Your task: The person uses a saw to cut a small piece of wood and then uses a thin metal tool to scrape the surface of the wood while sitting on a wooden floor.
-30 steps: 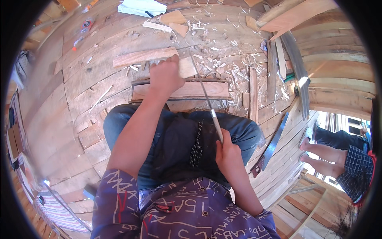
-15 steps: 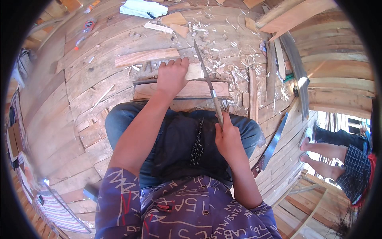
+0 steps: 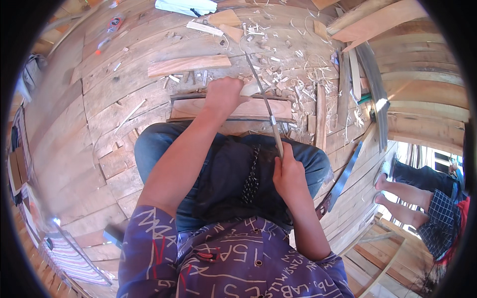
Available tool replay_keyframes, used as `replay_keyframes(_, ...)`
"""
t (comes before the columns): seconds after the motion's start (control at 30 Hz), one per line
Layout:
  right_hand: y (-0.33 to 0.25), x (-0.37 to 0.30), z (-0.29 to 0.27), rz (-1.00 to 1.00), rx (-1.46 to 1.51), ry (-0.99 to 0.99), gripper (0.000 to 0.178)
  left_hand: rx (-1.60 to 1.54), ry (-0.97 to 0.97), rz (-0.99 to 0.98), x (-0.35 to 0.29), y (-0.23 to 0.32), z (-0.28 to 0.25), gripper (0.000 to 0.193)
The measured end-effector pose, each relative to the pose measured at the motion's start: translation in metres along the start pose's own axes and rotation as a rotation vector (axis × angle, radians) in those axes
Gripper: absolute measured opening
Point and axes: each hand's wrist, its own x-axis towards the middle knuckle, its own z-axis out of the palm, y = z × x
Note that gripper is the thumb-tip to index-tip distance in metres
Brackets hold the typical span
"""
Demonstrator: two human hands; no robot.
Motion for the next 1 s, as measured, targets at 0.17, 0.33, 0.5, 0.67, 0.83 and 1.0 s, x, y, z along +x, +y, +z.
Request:
replay_keyframes(0.17, 0.000, -0.010, -0.014, -0.020, -0.047, 0.008, 0.032, -0.307, -0.067, -0.014, 0.005, -0.004, 0.008, 0.041)
replay_keyframes(0.33, 0.006, -0.009, -0.012, 0.007, -0.047, 0.022, 0.029, -0.478, -0.248, -0.001, 0.007, -0.008, 0.013, 0.047)
replay_keyframes(0.5, 0.011, -0.003, -0.020, -0.010, 0.010, 0.165, 0.016, -0.631, -0.135, 0.045, 0.006, 0.002, -0.008, 0.052)
replay_keyframes(0.67, 0.041, -0.003, -0.023, 0.042, -0.019, 0.214, 0.024, -0.766, -0.013, 0.155, -0.006, 0.017, -0.026, 0.063)
replay_keyframes(0.83, 0.046, -0.007, -0.029, 0.065, -0.050, 0.254, 0.023, -0.794, -0.134, 0.103, -0.015, 0.029, -0.050, 0.069)
replay_keyframes(1.0, 0.055, -0.009, -0.029, 0.036, -0.058, 0.250, 0.018, -0.748, -0.132, 0.195, -0.021, 0.029, -0.039, 0.065)
